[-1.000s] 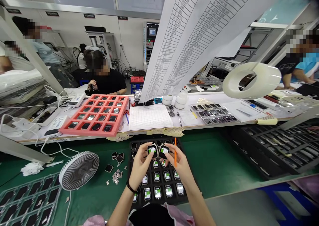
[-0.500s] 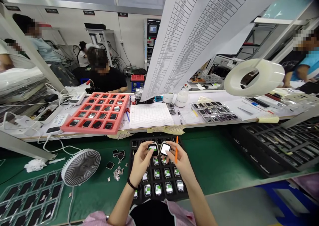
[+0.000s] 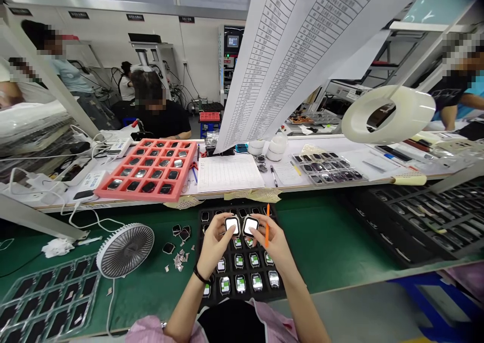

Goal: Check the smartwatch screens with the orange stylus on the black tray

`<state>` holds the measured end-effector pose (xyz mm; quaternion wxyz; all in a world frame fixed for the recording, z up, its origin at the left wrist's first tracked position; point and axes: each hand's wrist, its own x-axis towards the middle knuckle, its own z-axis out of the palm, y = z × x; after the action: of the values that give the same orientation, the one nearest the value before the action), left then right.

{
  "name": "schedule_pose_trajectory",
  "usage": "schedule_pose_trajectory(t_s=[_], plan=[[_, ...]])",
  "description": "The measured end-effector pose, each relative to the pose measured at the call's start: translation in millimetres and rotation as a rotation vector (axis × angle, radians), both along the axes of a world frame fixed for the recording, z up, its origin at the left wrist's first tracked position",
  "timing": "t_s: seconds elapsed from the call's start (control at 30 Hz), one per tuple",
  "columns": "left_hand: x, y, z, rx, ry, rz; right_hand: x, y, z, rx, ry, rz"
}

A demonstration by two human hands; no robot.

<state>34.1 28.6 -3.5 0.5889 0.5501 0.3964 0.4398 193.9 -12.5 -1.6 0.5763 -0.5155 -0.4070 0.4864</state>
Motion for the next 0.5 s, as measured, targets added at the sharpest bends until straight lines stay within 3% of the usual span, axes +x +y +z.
schedule_pose_trajectory(t_s=[0.3,0.5], plan=[[1.6,-0.6,3.8,-0.068,0.021,0.028,-5.1,-2.3,5.1,-0.061,-0.017,-0.073],[0.7,-0.2,4.6,-0.046,0.023,-0.003,-1.5,0.0,4.1,-0.062,-0.034,-0.043]])
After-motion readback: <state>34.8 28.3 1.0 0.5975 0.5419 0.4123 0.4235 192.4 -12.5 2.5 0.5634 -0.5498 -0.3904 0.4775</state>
